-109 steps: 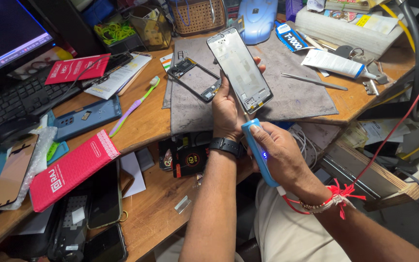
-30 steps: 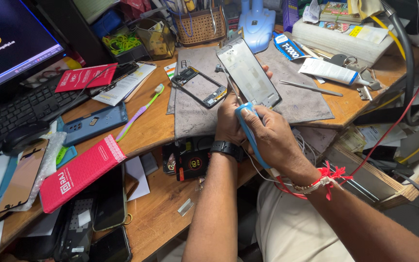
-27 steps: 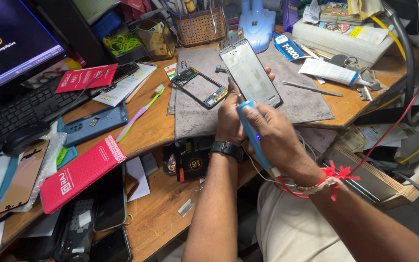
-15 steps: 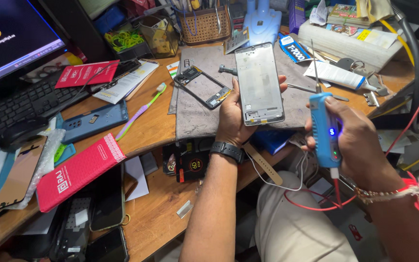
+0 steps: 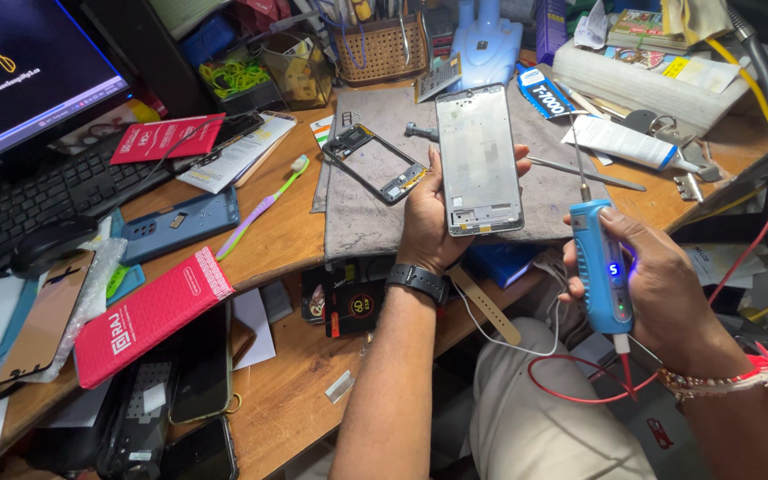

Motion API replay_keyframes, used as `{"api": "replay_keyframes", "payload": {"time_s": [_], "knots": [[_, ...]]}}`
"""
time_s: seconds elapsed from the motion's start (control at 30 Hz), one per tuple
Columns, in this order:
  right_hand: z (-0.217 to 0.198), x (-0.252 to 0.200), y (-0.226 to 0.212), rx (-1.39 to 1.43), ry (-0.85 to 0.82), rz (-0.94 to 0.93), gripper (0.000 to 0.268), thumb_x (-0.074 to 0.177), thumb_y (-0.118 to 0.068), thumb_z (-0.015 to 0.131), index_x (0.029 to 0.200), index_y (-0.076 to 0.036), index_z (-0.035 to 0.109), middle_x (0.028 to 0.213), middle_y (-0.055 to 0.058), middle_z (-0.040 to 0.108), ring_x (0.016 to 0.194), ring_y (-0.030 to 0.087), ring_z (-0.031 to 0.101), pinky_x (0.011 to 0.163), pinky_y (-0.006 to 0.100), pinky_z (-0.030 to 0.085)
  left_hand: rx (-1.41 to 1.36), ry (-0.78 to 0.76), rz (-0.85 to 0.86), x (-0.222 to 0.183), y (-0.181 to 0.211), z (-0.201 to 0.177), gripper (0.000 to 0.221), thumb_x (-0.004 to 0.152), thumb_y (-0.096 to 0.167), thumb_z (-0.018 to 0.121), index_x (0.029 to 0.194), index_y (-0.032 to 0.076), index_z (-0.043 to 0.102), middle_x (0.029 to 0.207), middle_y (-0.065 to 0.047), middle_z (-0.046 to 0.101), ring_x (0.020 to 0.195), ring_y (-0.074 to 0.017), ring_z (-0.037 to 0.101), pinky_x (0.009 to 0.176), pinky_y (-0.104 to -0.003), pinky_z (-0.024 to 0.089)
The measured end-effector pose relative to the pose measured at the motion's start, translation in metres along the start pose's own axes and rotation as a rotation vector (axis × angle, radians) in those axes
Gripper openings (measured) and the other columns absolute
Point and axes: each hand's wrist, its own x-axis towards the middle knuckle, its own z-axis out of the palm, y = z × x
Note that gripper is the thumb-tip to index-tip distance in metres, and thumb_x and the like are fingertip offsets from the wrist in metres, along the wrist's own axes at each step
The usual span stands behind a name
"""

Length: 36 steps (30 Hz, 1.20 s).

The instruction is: The person holds a disassembled mobile phone screen and uses a soldering iron to apply heat to the bottom connector area while holding the component on a workbench.

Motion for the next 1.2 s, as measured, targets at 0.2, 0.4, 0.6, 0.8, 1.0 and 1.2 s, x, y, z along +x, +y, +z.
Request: {"api": "replay_keyframes", "payload": {"time_s": [0.2, 0.4, 0.6, 0.8, 1.0, 1.2], "knots": [[-0.017, -0.022, -0.011, 0.03, 0.05, -0.006, 0.047, 0.108, -0.039, 0.044, 0.129, -0.001, 0.062, 0.086, 0.012, 0.065, 0.064, 0.02, 0.061, 0.065, 0.043, 0.058, 0.047, 0.095, -0.009, 0.01, 0.001, -0.004, 0.078, 0.111, 0.057, 0.018, 0.153, -0.005, 0.037, 0.143, -0.032, 0.053, 0.126, -0.0411, 0.06, 0.106, -0.048, 0.053], [-0.038, -0.026, -0.02, 0.038, 0.099, -0.036, 0.048, 0.109, -0.041, 0.044, 0.129, -0.001, 0.061, 0.087, 0.012, 0.065, 0.065, 0.021, 0.062, 0.066, 0.045, 0.057, 0.114, 0.165, -0.165, 0.025, 0.003, -0.008, 0.072, 0.11, 0.055, 0.025, 0.145, -0.004, 0.045, 0.123, -0.024, 0.064, 0.111, -0.039, 0.069, 0.091, -0.049, 0.06], [-0.044, -0.021, -0.019, 0.047, 0.111, -0.017, 0.044, 0.109, -0.041, 0.045, 0.118, -0.001, 0.061, 0.086, 0.014, 0.066, 0.063, 0.021, 0.063, 0.065, 0.046, 0.059, 0.366, 0.363, -0.266, 0.034, 0.002, -0.004, 0.054, 0.107, 0.039, 0.039, 0.133, -0.007, 0.05, 0.109, -0.022, 0.067, 0.097, -0.0333, 0.071, 0.085, -0.048, 0.06], [-0.045, -0.021, -0.018, 0.022, 0.137, -0.005, 0.041, 0.108, -0.039, 0.046, 0.117, -0.003, 0.063, 0.085, 0.013, 0.067, 0.062, 0.021, 0.063, 0.064, 0.041, 0.057, 0.631, 0.514, -0.221, 0.043, -0.003, 0.001, 0.046, 0.1, 0.032, 0.054, 0.126, -0.005, 0.059, 0.111, -0.014, 0.071, 0.099, -0.0225, 0.069, 0.087, -0.037, 0.057], [-0.042, -0.022, -0.018, 0.043, 0.126, 0.052, 0.041, 0.107, -0.039, 0.047, 0.117, -0.002, 0.063, 0.083, 0.012, 0.067, 0.06, 0.021, 0.062, 0.062, 0.038, 0.056, 1.068, 0.686, -0.156, 0.051, -0.004, 0.019, 0.044, 0.087, 0.029, 0.064, 0.113, -0.006, 0.068, 0.106, -0.018, 0.075, 0.094, -0.0238, 0.07, 0.085, -0.039, 0.056], [-0.033, -0.028, -0.015, 0.099, -0.027, 0.114, 0.049, 0.104, -0.04, 0.043, 0.126, -0.001, 0.064, 0.081, 0.01, 0.065, 0.057, 0.019, 0.061, 0.059, 0.039, 0.056, 1.838, 0.75, -0.297, 0.051, 0.009, 0.045, 0.045, 0.09, 0.033, 0.066, 0.105, -0.008, 0.075, 0.102, -0.03, 0.071, 0.1, -0.0407, 0.069, 0.096, -0.045, 0.054]]}}
